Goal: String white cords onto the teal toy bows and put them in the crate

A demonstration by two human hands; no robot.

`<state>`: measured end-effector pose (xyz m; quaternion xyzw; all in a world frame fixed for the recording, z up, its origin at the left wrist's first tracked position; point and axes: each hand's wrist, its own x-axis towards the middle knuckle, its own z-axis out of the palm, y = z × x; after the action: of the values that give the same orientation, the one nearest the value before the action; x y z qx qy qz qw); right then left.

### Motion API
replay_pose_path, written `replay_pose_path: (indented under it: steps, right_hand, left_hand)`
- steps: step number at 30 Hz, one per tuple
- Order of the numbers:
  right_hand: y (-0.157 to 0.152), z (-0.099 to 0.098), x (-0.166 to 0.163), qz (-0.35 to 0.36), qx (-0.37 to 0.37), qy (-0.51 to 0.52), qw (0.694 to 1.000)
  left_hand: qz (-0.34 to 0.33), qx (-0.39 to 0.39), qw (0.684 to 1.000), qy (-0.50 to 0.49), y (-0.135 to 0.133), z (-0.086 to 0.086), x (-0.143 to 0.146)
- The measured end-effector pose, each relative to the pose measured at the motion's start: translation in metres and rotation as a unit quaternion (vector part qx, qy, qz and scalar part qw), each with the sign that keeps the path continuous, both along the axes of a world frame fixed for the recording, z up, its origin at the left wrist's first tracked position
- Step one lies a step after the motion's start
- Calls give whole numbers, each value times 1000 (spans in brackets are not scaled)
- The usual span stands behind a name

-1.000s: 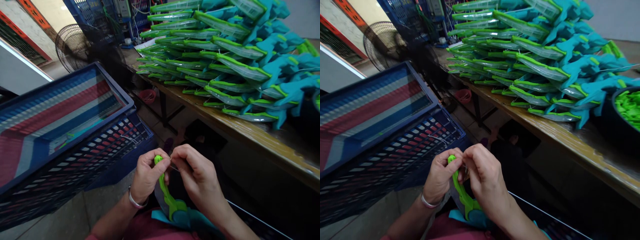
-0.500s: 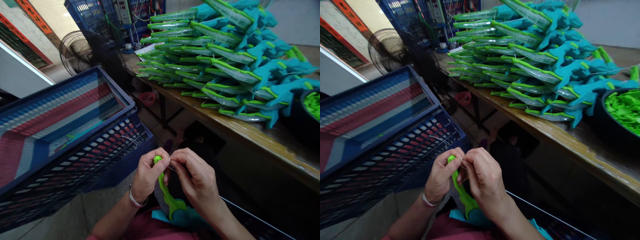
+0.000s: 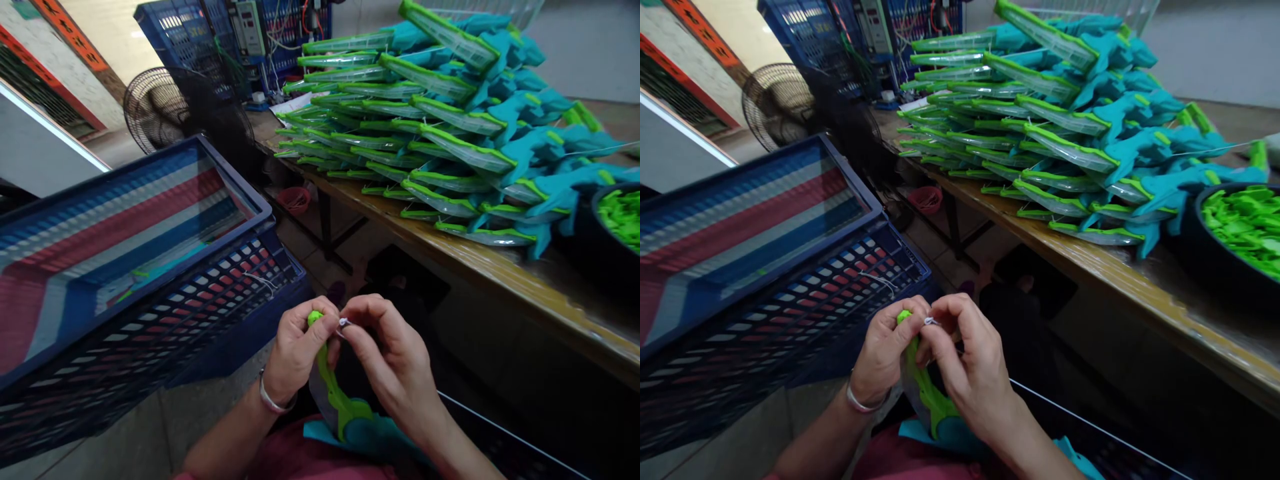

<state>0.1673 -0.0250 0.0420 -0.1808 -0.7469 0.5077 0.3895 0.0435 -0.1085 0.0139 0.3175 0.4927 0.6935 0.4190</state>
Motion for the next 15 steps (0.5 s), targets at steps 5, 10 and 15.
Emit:
replay_pose_path:
  steps: [5,10,15]
  right_hand:
    - [7,2,0,22,92,-23,995]
    - [14,4,8,11,152,-69,986]
    - [15,5,26,-22,222,-131,966]
  left_hand:
    - [-9,-3,1000,-6,1,0,-2]
    - [-22,6,1000,-10,4,-1,-3]
    - [-40,0,999,5,10,-4,-6]
